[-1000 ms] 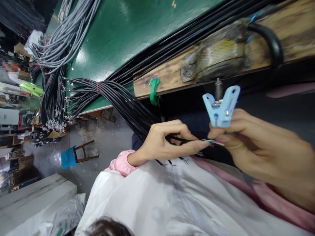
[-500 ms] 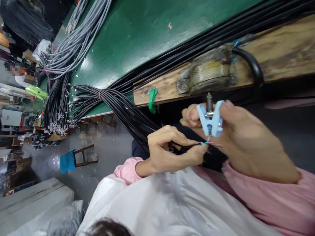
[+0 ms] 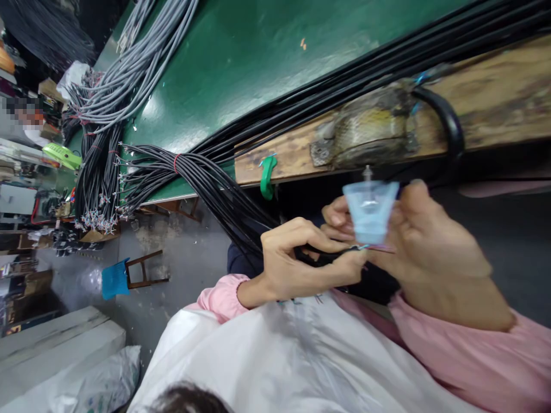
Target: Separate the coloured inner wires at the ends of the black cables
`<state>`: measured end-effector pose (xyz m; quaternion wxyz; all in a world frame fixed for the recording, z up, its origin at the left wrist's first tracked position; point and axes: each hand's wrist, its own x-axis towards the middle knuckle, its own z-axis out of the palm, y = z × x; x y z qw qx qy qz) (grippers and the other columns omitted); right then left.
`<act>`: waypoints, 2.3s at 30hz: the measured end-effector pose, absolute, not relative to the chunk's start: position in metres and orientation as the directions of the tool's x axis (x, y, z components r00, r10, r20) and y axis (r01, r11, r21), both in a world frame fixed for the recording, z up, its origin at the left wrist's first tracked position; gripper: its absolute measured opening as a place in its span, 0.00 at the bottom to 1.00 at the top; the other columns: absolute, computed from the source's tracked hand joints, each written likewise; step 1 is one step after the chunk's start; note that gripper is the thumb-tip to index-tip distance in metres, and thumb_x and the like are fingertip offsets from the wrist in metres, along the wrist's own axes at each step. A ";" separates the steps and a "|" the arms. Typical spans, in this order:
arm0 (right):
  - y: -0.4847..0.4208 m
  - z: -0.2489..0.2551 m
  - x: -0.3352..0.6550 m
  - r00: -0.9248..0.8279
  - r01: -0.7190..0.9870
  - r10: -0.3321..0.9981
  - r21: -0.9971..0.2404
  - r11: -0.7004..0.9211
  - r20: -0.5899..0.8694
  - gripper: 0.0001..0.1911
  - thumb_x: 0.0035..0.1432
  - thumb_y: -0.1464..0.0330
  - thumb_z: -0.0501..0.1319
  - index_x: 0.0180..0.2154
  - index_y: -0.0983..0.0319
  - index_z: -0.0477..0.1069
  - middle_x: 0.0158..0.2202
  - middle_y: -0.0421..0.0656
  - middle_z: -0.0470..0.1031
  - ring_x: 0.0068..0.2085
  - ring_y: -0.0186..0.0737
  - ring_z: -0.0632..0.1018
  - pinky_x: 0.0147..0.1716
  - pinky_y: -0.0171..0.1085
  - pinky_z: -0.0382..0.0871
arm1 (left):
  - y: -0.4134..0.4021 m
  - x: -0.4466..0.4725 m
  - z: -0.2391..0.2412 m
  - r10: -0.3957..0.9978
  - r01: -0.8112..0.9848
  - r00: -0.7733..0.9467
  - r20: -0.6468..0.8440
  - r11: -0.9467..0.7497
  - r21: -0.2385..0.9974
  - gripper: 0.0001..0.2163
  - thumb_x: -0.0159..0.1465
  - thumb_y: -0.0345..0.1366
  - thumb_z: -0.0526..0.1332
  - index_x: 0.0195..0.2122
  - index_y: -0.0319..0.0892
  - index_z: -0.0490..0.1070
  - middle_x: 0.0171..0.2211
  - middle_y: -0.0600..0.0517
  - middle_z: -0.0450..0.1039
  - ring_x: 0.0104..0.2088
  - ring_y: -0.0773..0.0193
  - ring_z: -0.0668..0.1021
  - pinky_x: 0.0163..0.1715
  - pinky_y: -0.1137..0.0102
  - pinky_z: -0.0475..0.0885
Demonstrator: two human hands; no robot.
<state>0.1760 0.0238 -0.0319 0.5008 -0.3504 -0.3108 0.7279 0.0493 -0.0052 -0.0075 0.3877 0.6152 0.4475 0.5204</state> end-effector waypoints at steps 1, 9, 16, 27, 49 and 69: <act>0.023 -0.036 0.178 -0.247 -0.509 0.948 -0.805 -0.305 -0.203 0.34 0.40 0.33 0.63 0.27 0.58 0.71 0.20 0.42 0.68 0.20 0.40 0.71 0.19 0.38 0.67 | -0.006 0.048 -0.008 0.950 0.139 0.068 0.304 -0.310 0.940 0.22 0.53 0.53 0.70 0.16 0.39 0.70 0.16 0.55 0.62 0.16 0.76 0.61 0.15 0.74 0.59; 0.006 -0.042 0.183 -0.190 -0.478 0.961 -0.836 -0.270 -0.201 0.29 0.43 0.40 0.67 0.24 0.58 0.69 0.21 0.41 0.67 0.22 0.37 0.69 0.22 0.37 0.68 | -0.014 0.040 -0.022 0.928 0.101 0.139 0.345 -0.360 0.928 0.22 0.52 0.54 0.71 0.17 0.40 0.71 0.15 0.54 0.64 0.15 0.74 0.62 0.16 0.72 0.64; -0.019 -0.029 0.188 -0.272 -0.322 0.957 -0.927 -0.190 -0.102 0.22 0.52 0.50 0.68 0.20 0.60 0.71 0.22 0.42 0.70 0.24 0.37 0.71 0.22 0.34 0.66 | -0.012 0.024 -0.018 0.854 0.166 0.402 0.331 -0.424 0.891 0.19 0.57 0.50 0.69 0.23 0.38 0.74 0.21 0.52 0.72 0.21 0.73 0.70 0.21 0.74 0.68; -0.014 -0.059 0.166 -0.382 0.128 0.924 -0.991 0.050 -0.002 0.27 0.51 0.55 0.68 0.51 0.60 0.75 0.52 0.54 0.74 0.37 0.43 0.77 0.37 0.45 0.77 | 0.100 -0.025 0.083 0.814 0.788 0.397 0.423 -0.539 0.298 0.20 0.61 0.42 0.68 0.53 0.39 0.75 0.52 0.43 0.75 0.53 0.58 0.75 0.56 0.64 0.70; -0.036 -0.065 0.100 -0.595 0.169 0.803 -0.978 0.118 -0.006 0.32 0.70 0.57 0.41 0.65 0.70 0.56 0.63 0.57 0.65 0.64 0.46 0.68 0.64 0.46 0.63 | 0.203 -0.018 0.087 0.786 0.868 0.289 0.546 -0.456 0.198 0.09 0.68 0.28 0.51 0.45 0.37 0.68 0.44 0.44 0.74 0.47 0.59 0.75 0.51 0.64 0.69; -0.044 -0.073 0.077 -0.618 0.135 0.783 -0.991 0.022 -0.067 0.30 0.67 0.54 0.46 0.58 0.69 0.65 0.58 0.60 0.69 0.61 0.52 0.71 0.63 0.52 0.63 | 0.177 0.097 0.105 0.597 0.594 0.802 0.002 -0.798 0.107 0.17 0.72 0.39 0.49 0.47 0.28 0.67 0.47 0.38 0.70 0.52 0.53 0.76 0.54 0.58 0.68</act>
